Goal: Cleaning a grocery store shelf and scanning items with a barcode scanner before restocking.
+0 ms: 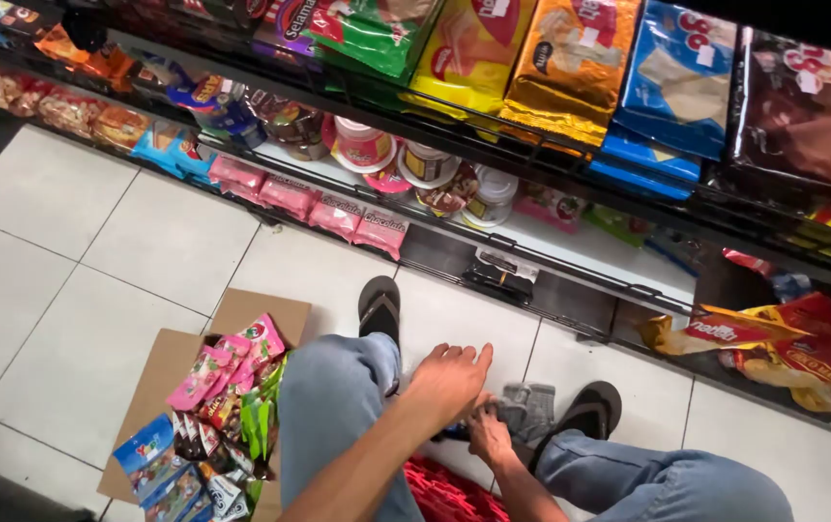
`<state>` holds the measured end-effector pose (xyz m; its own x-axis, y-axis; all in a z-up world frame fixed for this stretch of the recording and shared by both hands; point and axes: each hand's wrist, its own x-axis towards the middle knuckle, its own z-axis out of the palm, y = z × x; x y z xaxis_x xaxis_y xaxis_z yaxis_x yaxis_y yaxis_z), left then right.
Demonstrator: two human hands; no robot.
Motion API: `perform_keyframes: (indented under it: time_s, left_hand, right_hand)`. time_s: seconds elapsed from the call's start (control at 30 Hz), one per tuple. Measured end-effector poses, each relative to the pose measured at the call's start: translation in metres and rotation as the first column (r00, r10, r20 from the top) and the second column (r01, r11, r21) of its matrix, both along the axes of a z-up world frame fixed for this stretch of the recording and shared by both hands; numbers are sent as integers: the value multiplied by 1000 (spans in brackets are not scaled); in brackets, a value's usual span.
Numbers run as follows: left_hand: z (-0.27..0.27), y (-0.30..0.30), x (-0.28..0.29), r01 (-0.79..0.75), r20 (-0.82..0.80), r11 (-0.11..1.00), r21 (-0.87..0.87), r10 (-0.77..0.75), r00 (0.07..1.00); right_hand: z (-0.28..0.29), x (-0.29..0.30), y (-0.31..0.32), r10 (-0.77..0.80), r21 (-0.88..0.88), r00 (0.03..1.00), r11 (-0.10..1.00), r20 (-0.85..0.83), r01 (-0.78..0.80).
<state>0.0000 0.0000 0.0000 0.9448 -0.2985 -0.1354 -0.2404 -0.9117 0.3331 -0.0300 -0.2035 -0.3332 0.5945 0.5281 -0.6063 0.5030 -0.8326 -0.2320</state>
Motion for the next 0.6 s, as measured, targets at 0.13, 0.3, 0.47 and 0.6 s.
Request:
perform_keyframes:
  time_s: [0.13, 0.3, 0.47, 0.6]
  left_hand:
    - [0, -5, -1, -17, 13, 1000, 4, 17, 1000]
    - [21, -5, 8, -107, -216, 991, 77, 121, 969]
    - [38, -6, 2, -239, -151, 967, 87, 250, 956]
    - [55, -3, 14, -421, -269, 907, -10, 403, 875]
  right_hand:
    - [-41, 16, -16, -36, 179, 996, 983, -76, 49]
    - [31, 48, -8, -256, 420, 931, 838, -260, 348]
    - [215, 74, 8, -491, 516, 811, 627, -318, 583]
    - [324, 85, 12, -558, 610, 774, 512, -299, 605]
